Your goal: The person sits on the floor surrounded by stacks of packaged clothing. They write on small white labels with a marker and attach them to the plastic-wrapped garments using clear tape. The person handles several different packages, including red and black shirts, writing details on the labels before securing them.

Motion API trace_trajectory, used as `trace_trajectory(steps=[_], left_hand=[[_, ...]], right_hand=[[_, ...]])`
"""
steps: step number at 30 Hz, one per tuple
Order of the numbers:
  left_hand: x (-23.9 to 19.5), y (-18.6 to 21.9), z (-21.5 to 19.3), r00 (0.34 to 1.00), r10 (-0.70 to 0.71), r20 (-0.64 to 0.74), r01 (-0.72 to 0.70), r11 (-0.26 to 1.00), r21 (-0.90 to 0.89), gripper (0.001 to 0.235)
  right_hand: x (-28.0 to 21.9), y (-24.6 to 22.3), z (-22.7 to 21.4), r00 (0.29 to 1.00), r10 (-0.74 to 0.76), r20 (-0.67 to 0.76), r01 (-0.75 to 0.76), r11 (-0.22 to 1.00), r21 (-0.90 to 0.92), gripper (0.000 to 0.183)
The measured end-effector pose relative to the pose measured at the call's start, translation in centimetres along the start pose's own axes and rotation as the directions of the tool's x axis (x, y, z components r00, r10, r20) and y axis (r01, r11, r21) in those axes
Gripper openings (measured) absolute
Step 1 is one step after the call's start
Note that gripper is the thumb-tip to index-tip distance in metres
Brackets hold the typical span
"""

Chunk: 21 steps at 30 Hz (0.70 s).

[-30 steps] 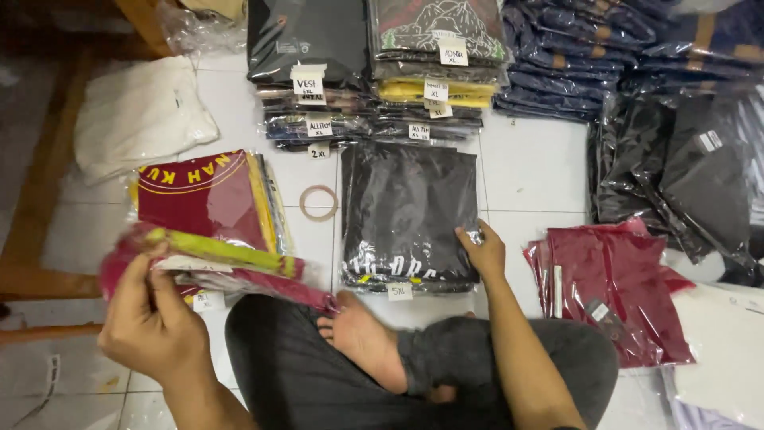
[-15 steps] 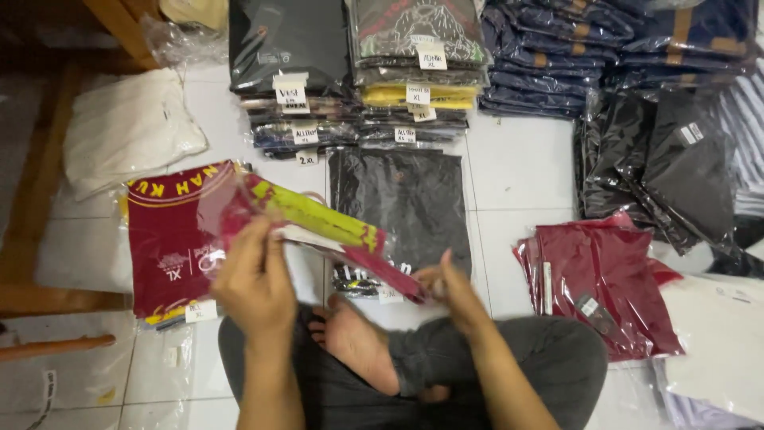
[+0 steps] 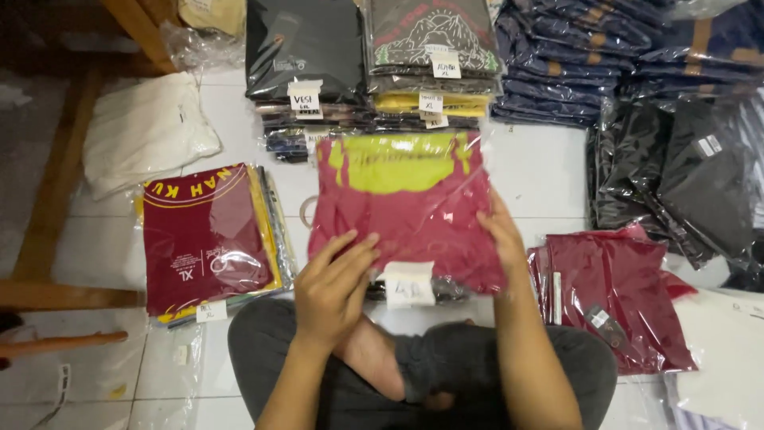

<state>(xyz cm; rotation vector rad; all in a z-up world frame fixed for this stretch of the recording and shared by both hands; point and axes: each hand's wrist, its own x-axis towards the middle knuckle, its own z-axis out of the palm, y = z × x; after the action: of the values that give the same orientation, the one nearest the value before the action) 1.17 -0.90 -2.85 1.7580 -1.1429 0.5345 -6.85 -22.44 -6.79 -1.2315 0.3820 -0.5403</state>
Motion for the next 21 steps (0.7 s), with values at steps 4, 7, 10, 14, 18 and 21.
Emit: trace_trajectory(steps=[4, 7, 10, 14, 18, 21], left_hand=[[-3.2, -3.4, 4.1, 0.983, 0.043, 0.181, -0.066, 0.991, 0.12, 0.019], [-7.4, -6.1, 6.5, 0.822, -0.103, 0.561, 0.127, 0.992, -0.003, 0.049], [-10.3, -8.9, 8.3, 0.906, -0.159, 0.392, 0.185, 0.982, -0.03, 0.041], [-10.7, -9.7, 8.7, 0.593, -0.74, 0.318, 0.735, 0.659, 0.162, 0.098], [-10.6, -10.0, 8.8, 0.56, -0.736, 0.379, 0.735, 0.653, 0.181, 0.096], [-9.8, -8.9, 7.9, 0.546, -0.69, 0.475, 0.733, 0.668, 0.127, 0.097]], right_hand=[[3.4, 6.7, -7.4, 0.982, 0.128, -0.141, -0.156, 0.965, -0.209, 0.059], [4.0, 15.7, -14.1, 0.898, 0.198, -0.392, -0.439, 0.395, -0.807, 0.073], [2.9, 17.6, -14.6, 0.896, 0.112, -0.429, -0.415, 0.554, -0.722, 0.05], [-0.3, 15.1, -11.4, 0.918, -0.12, -0.378, -0.234, 0.604, -0.762, 0.03], [-1.7, 13.3, -9.4, 0.895, -0.284, -0.343, -0.127, 0.575, -0.808, 0.019], [-2.9, 13.1, -9.1, 0.867, -0.406, -0.288, -0.054, 0.499, -0.865, 0.019]])
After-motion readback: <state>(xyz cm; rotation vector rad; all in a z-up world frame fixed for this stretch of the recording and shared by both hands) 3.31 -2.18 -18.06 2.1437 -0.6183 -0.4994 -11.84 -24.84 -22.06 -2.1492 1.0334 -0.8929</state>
